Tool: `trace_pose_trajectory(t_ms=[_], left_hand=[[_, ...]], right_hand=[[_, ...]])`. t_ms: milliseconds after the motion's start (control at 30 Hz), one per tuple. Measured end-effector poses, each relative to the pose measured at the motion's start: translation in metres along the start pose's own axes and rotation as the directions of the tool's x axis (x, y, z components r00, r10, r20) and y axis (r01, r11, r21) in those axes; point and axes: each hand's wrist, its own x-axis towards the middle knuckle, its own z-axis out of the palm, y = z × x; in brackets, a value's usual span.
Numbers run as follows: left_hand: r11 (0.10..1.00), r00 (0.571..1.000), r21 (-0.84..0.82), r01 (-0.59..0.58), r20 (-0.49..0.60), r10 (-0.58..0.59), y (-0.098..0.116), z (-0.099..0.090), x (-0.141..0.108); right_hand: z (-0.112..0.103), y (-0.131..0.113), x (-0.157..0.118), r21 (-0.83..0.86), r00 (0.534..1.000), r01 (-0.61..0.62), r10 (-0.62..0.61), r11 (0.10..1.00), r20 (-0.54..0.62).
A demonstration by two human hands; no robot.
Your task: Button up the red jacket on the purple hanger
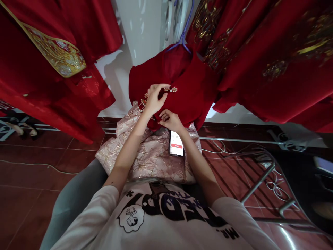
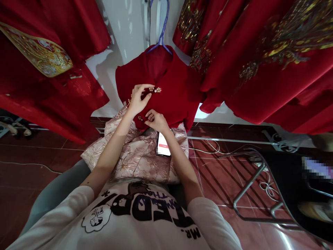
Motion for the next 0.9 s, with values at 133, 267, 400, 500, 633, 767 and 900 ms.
trace_pose_trajectory(t_ms=[133, 267, 400, 500, 633, 767, 900], left_hand=[[0.960, 0.991, 0.246, -0.136, 0.023, 0.134, 0.006, -0.001, 0.016], [0.854, 0.957, 0.435, -0.285, 0.180, 0.227, 0.016, -0.011, 0.025], [0.793, 0.918, 0.474, -0.384, 0.290, 0.271, 0.023, -0.020, 0.036], [0.794, 0.885, 0.415, -0.444, 0.343, 0.316, 0.024, -0.021, 0.044], [0.791, 0.872, 0.392, -0.470, 0.345, 0.347, 0.023, -0.019, 0.047], [0.787, 0.847, 0.365, -0.498, 0.402, 0.349, 0.024, -0.020, 0.048], [0.779, 0.824, 0.358, -0.514, 0.458, 0.333, 0.028, -0.024, 0.051]], right_hand=[[-0.002, 0.000, 0.000, 0.000, 1.000, -0.017, 0.017, 1.000, 0.025], [-0.005, -0.001, -0.001, 0.005, 0.998, -0.033, 0.033, 0.999, 0.045], [-0.008, -0.003, -0.001, -0.002, 0.996, -0.049, 0.049, 0.999, 0.077], [-0.009, -0.005, -0.001, 0.015, 0.991, -0.074, 0.071, 0.997, 0.114], [-0.011, -0.015, 0.000, 0.108, 0.997, -0.019, 0.011, 0.994, 0.074], [-0.018, -0.029, 0.000, 0.144, 0.982, 0.134, -0.113, 0.980, -0.148], [-0.033, -0.034, 0.009, 0.062, 0.874, 0.245, -0.193, 0.968, -0.447]])
